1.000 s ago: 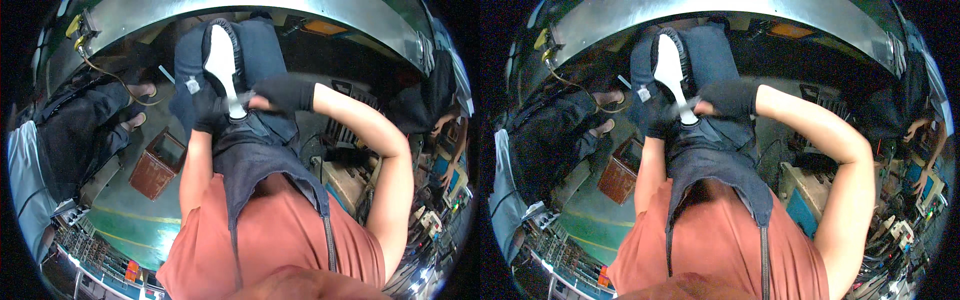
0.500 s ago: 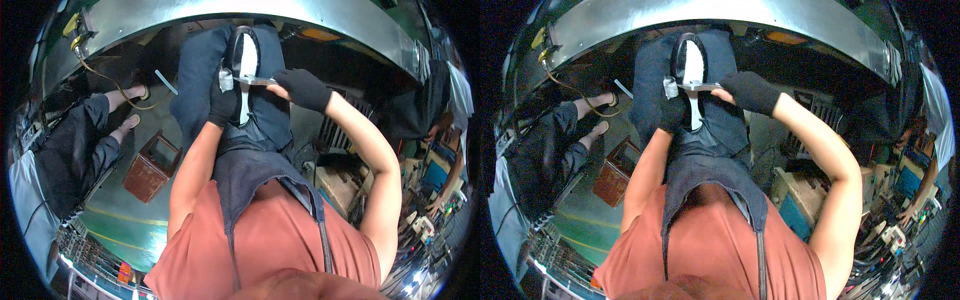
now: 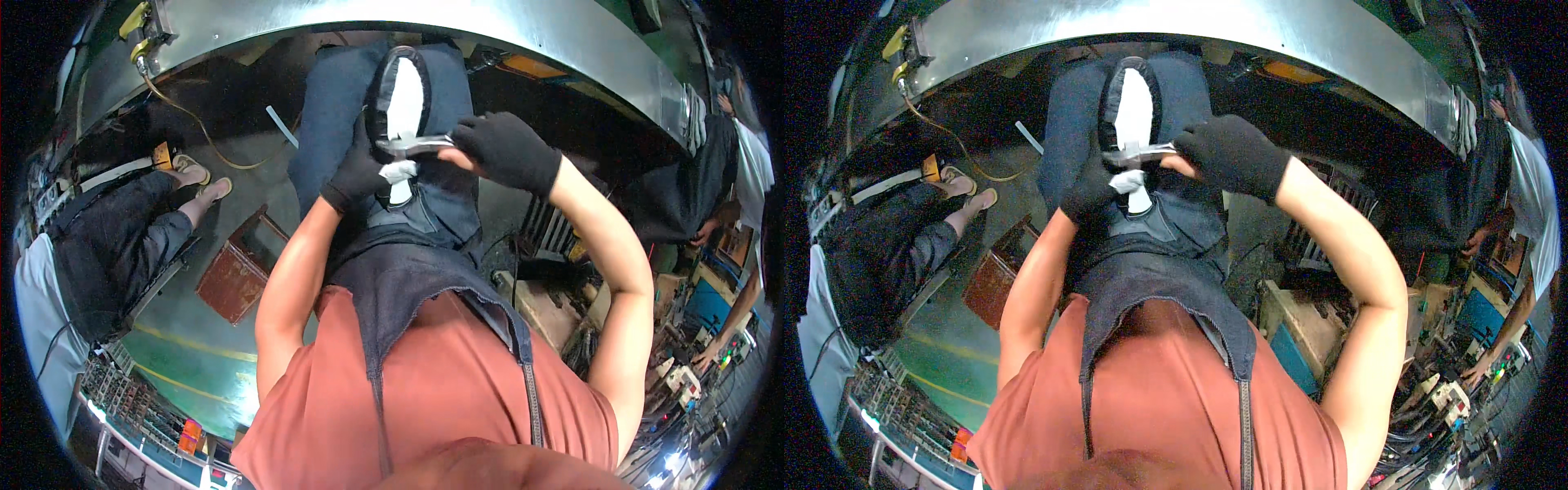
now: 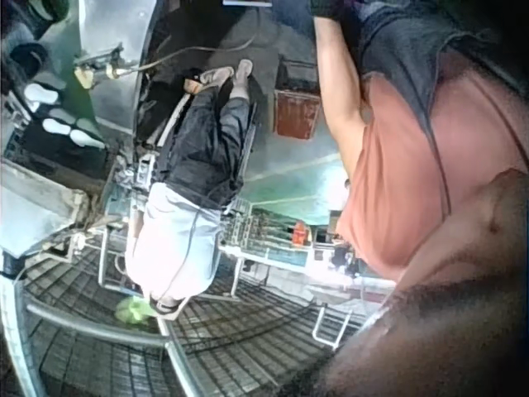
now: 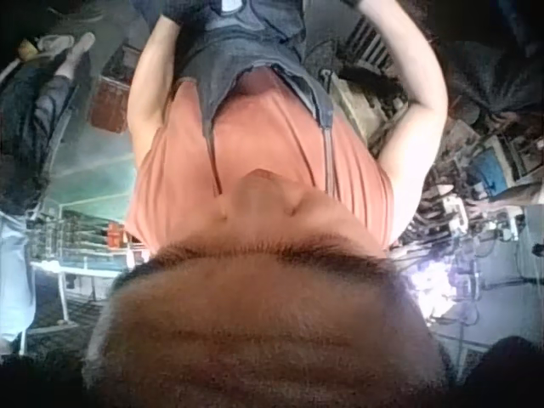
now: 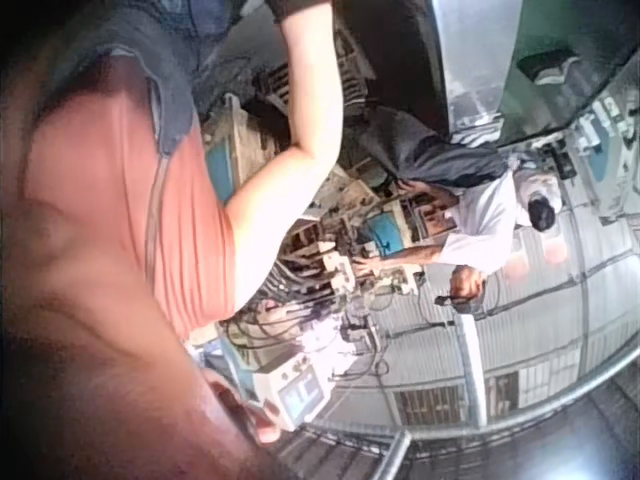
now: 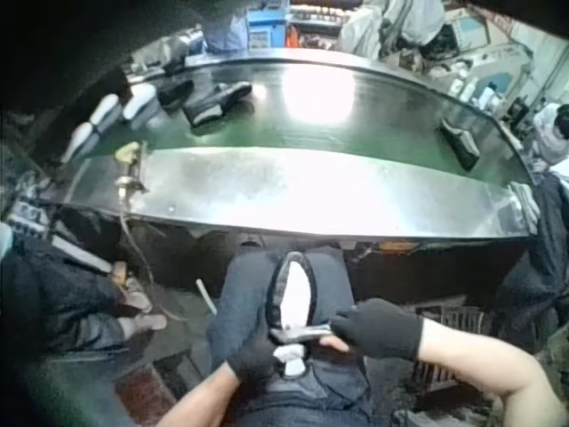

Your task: The person sits on the floor and uses a curved metal tool to scrape and trim the white soles of black shoes. They repeatedly pick up shoes from a nearby table, place them on their lap, and work on the soles before returning them to the table.

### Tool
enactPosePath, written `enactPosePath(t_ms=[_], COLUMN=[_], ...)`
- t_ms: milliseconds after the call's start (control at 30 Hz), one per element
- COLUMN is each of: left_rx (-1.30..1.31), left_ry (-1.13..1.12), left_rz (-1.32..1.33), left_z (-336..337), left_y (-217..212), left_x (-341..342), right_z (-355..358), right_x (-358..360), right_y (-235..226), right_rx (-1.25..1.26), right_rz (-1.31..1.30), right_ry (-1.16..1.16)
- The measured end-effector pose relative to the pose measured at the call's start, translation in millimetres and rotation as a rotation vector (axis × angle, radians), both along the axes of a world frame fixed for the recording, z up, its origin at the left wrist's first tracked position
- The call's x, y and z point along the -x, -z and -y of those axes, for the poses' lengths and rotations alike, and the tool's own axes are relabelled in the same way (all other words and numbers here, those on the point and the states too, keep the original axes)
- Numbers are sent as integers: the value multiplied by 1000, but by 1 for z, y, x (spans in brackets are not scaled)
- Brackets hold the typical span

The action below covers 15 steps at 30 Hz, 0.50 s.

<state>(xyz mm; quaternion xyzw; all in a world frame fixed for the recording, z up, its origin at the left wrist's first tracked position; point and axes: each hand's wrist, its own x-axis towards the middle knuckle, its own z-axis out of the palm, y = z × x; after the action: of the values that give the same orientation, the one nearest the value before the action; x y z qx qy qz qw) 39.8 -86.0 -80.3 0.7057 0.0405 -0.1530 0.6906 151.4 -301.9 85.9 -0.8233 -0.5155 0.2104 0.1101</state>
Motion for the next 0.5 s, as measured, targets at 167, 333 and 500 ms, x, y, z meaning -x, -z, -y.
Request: enactPosePath(t_ms=[167,333,500], left_rx=[324,-152,-127], left_ry=[-350,-309,-70], left_rz=[-175,38,210], left_z=[16,18,17], left_y=[-43,-12,-40], left_x=[-21,-34,-26], right_z=[29,-14,-13], right_x=[24,39,13], right_y=[-2,-52,5], right_rx=[-126,-166,-134], right_rz=[-216,-526,-223], right_ry=[209,502,290])
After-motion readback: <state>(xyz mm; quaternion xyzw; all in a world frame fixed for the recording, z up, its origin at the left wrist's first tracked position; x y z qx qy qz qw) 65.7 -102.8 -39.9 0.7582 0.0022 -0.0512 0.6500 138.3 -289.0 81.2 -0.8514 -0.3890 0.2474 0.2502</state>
